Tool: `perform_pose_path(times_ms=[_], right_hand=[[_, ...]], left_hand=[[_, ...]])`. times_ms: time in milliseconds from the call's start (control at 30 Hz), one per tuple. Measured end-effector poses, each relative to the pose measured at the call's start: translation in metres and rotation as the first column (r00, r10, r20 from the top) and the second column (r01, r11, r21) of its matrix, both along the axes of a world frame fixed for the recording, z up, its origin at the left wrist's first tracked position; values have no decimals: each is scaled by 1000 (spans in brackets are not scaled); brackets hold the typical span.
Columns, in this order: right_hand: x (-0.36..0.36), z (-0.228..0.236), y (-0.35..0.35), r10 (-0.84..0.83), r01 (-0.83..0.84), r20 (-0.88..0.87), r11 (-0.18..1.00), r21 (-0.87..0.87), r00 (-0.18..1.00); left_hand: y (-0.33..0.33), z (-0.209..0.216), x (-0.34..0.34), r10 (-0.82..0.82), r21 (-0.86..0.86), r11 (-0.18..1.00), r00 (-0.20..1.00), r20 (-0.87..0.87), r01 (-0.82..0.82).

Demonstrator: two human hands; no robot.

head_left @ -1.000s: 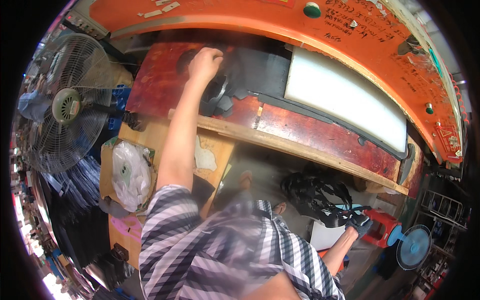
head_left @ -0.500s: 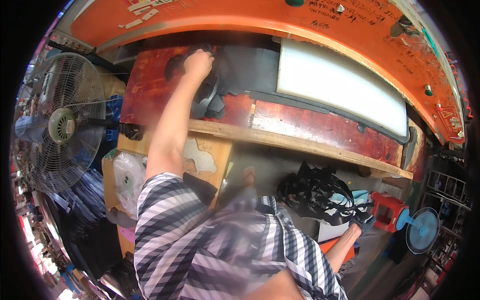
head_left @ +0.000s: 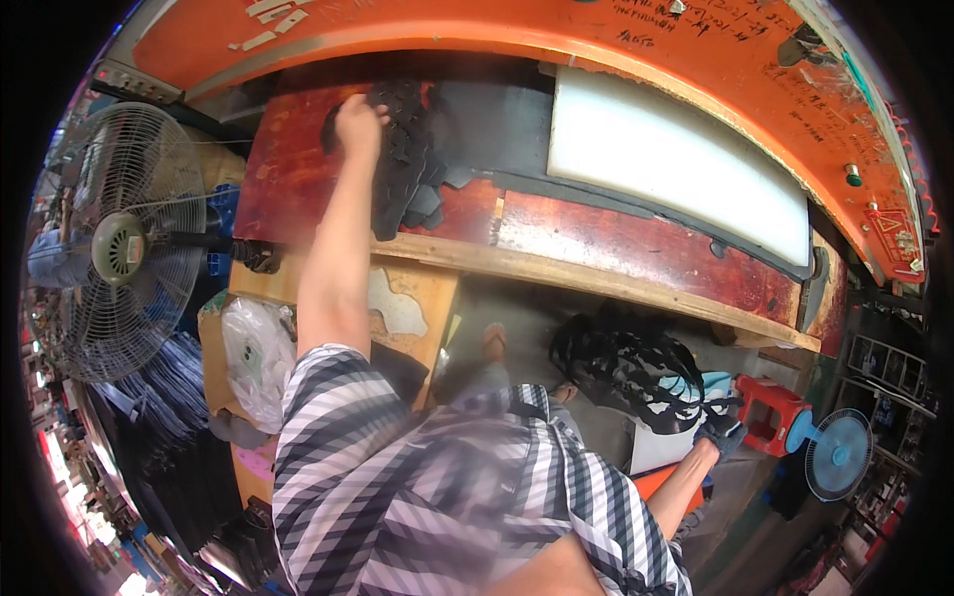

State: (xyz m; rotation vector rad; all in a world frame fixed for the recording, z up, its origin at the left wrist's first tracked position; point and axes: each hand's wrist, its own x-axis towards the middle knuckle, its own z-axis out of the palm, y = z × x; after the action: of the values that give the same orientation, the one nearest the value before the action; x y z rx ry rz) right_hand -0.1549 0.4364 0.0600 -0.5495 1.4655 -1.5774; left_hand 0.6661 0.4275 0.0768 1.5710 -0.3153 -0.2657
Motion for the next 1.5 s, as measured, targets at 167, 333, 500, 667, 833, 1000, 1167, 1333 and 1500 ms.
perform_pose_path(times_ms=[167,333,500,667,833,1000,1167,1333,1500], right_hand=[[0,5,-19,-16,9,371,1000,20,928],[21,20,-25,538,-460,377,842,-281,754],[33,28,-25,-105,108,467,994,21,878],[34,32,-8,-74,72,398,997,18,914],[26,15,-1,-278,253,333,960,116,901],[27,4,-6,-143,119,364,989,90,920],[57,17,-8,-29,18,241,999,47,970],[85,50,-14,343,-347,-280,937,38,897],[113,105,-25,179,-555,-947,832,1,266]], left_hand=[[38,35,-6,107,-274,947,969,-222,-167],[51,76,-112,-320,-369,883,947,-19,291],[-18,69,-235,-470,-80,828,764,443,555],[-72,57,-236,-397,292,916,734,551,276],[-83,57,-251,-665,559,719,643,381,413],[-75,82,-240,-844,152,536,527,96,831],[-42,88,-219,-663,587,737,530,529,335],[-47,66,-233,-625,737,655,668,403,168],[-48,72,-239,-612,723,639,743,272,262]])
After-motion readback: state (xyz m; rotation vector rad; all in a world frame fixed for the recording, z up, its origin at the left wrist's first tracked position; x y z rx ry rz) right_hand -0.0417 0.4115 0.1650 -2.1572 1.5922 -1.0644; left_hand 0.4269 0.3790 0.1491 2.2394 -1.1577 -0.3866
